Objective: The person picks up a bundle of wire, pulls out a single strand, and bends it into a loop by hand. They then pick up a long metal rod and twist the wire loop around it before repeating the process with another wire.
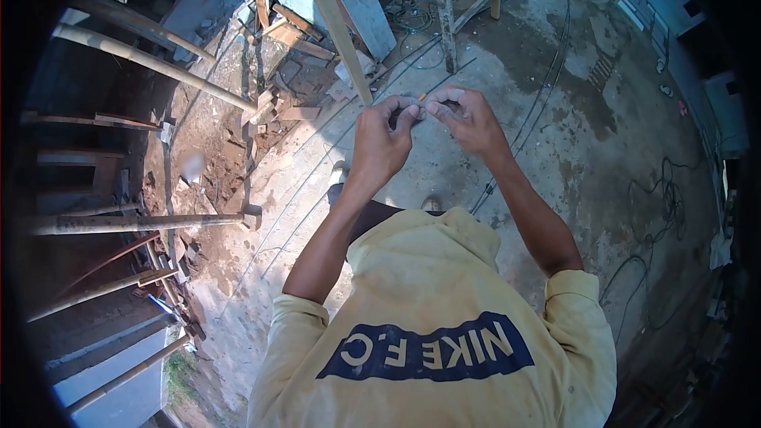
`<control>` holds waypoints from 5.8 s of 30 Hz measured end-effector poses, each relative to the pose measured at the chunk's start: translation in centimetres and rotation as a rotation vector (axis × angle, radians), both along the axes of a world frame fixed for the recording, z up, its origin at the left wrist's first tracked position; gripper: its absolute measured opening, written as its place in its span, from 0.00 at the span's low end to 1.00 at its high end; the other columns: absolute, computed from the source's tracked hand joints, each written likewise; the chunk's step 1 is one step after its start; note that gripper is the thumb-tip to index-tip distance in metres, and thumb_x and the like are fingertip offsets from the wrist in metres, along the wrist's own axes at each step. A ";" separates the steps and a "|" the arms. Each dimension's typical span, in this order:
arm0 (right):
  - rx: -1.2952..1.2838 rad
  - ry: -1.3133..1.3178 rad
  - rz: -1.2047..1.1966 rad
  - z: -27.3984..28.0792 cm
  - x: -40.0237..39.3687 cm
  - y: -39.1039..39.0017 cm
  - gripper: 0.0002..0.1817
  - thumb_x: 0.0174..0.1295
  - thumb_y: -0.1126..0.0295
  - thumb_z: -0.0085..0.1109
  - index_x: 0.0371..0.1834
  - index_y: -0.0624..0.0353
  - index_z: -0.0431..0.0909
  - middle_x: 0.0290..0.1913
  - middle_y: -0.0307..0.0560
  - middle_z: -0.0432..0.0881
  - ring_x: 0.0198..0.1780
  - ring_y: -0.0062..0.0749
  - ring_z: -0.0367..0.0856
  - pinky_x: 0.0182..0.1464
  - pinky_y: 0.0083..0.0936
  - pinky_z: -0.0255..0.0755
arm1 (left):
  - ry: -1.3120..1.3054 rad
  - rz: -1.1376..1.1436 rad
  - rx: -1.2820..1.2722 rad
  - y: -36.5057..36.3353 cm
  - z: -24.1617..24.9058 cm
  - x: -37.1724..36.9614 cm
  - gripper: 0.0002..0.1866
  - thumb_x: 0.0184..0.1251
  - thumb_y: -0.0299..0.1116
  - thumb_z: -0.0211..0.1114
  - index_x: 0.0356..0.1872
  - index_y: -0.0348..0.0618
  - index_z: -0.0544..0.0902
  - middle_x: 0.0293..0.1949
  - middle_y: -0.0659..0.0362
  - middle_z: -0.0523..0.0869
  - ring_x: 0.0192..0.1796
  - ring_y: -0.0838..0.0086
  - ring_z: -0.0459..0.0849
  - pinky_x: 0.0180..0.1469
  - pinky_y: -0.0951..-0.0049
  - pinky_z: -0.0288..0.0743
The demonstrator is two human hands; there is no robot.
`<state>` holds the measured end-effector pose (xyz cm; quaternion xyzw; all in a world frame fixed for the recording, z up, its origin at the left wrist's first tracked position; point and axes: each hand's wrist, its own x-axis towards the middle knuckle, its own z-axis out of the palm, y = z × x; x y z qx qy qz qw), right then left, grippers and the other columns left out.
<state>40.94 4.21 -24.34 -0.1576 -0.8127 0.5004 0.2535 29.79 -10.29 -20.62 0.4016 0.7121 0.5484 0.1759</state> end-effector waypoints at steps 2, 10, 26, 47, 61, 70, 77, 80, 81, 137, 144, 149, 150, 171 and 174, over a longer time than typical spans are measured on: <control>-0.435 -0.024 0.085 0.0 0.1 0.5 0.12 0.68 0.66 0.63 0.45 0.64 0.83 0.36 0.39 0.84 0.36 0.18 0.76 0.40 0.21 0.70 | -0.019 -0.082 -0.030 -0.6 0.5 -1.4 0.08 0.70 0.27 0.64 0.43 0.32 0.85 0.31 0.56 0.86 0.34 0.78 0.80 0.40 0.74 0.75; -0.962 0.220 0.189 0.9 -0.3 -0.3 0.08 0.71 0.69 0.59 0.45 0.63 0.81 0.36 0.34 0.81 0.39 0.13 0.73 0.42 0.16 0.66 | 0.139 -0.092 0.238 0.6 -2.0 -2.8 0.07 0.64 0.21 0.69 0.43 0.36 0.86 0.40 0.58 0.87 0.39 0.80 0.82 0.40 0.80 0.74; 0.501 0.275 -0.474 1.0 -3.2 -2.3 0.03 0.66 0.71 0.57 0.38 0.57 0.78 0.35 0.45 0.79 0.38 0.41 0.75 0.47 0.34 0.62 | 0.510 0.090 0.028 1.2 1.7 0.7 0.07 0.61 0.24 0.68 0.39 0.34 0.85 0.29 0.50 0.80 0.30 0.61 0.80 0.32 0.64 0.72; 0.066 0.116 -0.001 5.2 -1.5 0.7 0.09 0.69 0.69 0.60 0.40 0.66 0.81 0.33 0.39 0.79 0.35 0.22 0.71 0.42 0.20 0.66 | -0.298 -0.400 0.053 1.4 0.5 -6.0 0.11 0.75 0.34 0.62 0.46 0.35 0.82 0.34 0.60 0.83 0.36 0.79 0.78 0.43 0.76 0.73; 0.519 0.408 -0.131 6.6 -1.2 0.2 0.18 0.43 0.64 0.81 0.36 0.56 0.84 0.37 0.43 0.86 0.41 0.36 0.84 0.49 0.32 0.70 | -0.414 -0.329 0.063 0.7 2.2 -4.2 0.14 0.75 0.41 0.63 0.47 0.41 0.83 0.29 0.70 0.77 0.32 0.87 0.71 0.34 0.82 0.67; 0.603 0.454 -0.091 7.0 -0.5 0.4 0.18 0.39 0.69 0.79 0.36 0.57 0.86 0.37 0.42 0.85 0.40 0.35 0.83 0.47 0.31 0.70 | -0.320 -0.346 0.066 0.8 2.4 -4.0 0.12 0.73 0.39 0.65 0.47 0.41 0.84 0.27 0.70 0.77 0.29 0.87 0.69 0.32 0.83 0.64; 0.688 0.435 0.031 6.6 -0.2 1.5 0.15 0.42 0.71 0.77 0.36 0.59 0.86 0.36 0.41 0.84 0.39 0.34 0.81 0.45 0.31 0.70 | -0.230 -0.286 0.026 0.5 2.4 -4.0 0.12 0.73 0.38 0.66 0.42 0.39 0.86 0.24 0.70 0.75 0.28 0.87 0.67 0.30 0.81 0.59; 0.764 0.393 0.146 7.4 0.0 2.0 0.12 0.46 0.74 0.75 0.35 0.59 0.86 0.35 0.41 0.84 0.37 0.34 0.80 0.43 0.31 0.70 | -0.070 -0.285 0.026 0.5 1.6 -4.4 0.12 0.73 0.37 0.65 0.43 0.37 0.86 0.27 0.69 0.78 0.28 0.85 0.69 0.31 0.81 0.62; 0.790 0.379 0.154 7.7 0.1 2.1 0.11 0.47 0.74 0.75 0.35 0.59 0.86 0.35 0.41 0.84 0.36 0.34 0.79 0.42 0.31 0.69 | -0.037 -0.305 0.057 0.5 1.6 -4.1 0.12 0.73 0.37 0.65 0.43 0.36 0.86 0.27 0.68 0.78 0.29 0.84 0.69 0.31 0.80 0.62; 0.419 -0.554 -0.044 -15.0 7.2 24.6 0.19 0.67 0.64 0.59 0.47 0.74 0.82 0.40 0.65 0.86 0.43 0.44 0.86 0.47 0.35 0.75 | -0.362 0.512 -0.434 -32.1 -13.6 -14.7 0.14 0.66 0.43 0.73 0.30 0.42 0.86 0.17 0.67 0.72 0.21 0.81 0.71 0.23 0.77 0.66; 0.641 -0.409 -0.038 -11.8 5.5 27.6 0.15 0.68 0.65 0.60 0.45 0.68 0.84 0.41 0.61 0.87 0.45 0.55 0.84 0.55 0.42 0.74 | 0.800 0.102 -0.545 -32.3 -9.7 -14.5 0.03 0.57 0.31 0.69 0.31 0.47 0.88 0.27 0.60 0.81 0.38 0.66 0.83 0.42 0.65 0.78; 1.063 -0.175 0.118 -11.4 5.7 30.7 0.13 0.68 0.68 0.60 0.41 0.72 0.80 0.43 0.62 0.86 0.46 0.57 0.83 0.56 0.38 0.73 | 1.049 0.073 -0.759 -35.4 -8.3 -16.3 0.04 0.60 0.32 0.63 0.33 0.49 0.85 0.38 0.61 0.82 0.45 0.68 0.82 0.54 0.67 0.76; 1.066 -0.185 0.135 -10.6 5.4 30.3 0.13 0.68 0.68 0.60 0.41 0.72 0.80 0.43 0.62 0.86 0.46 0.57 0.83 0.56 0.38 0.73 | 1.043 0.080 -0.783 -35.6 -8.0 -16.6 0.04 0.60 0.32 0.63 0.33 0.49 0.85 0.39 0.62 0.82 0.46 0.68 0.82 0.55 0.67 0.76; 0.603 0.041 1.031 -18.0 -11.1 -15.8 0.06 0.60 0.70 0.59 0.36 0.56 0.85 0.39 0.46 0.82 0.49 0.38 0.80 0.53 0.36 0.68 | -0.365 0.293 -0.509 -17.6 -15.2 -7.1 0.36 0.78 0.55 0.51 0.71 0.31 0.67 0.65 0.37 0.76 0.70 0.53 0.72 0.71 0.64 0.64; 0.197 -0.439 1.112 -18.4 -11.3 -18.8 0.07 0.59 0.70 0.58 0.34 0.61 0.84 0.43 0.54 0.84 0.53 0.43 0.80 0.53 0.44 0.72 | -0.709 0.077 -0.441 -13.4 -16.6 -8.8 0.26 0.80 0.48 0.52 0.61 0.34 0.78 0.46 0.49 0.87 0.49 0.66 0.84 0.56 0.70 0.75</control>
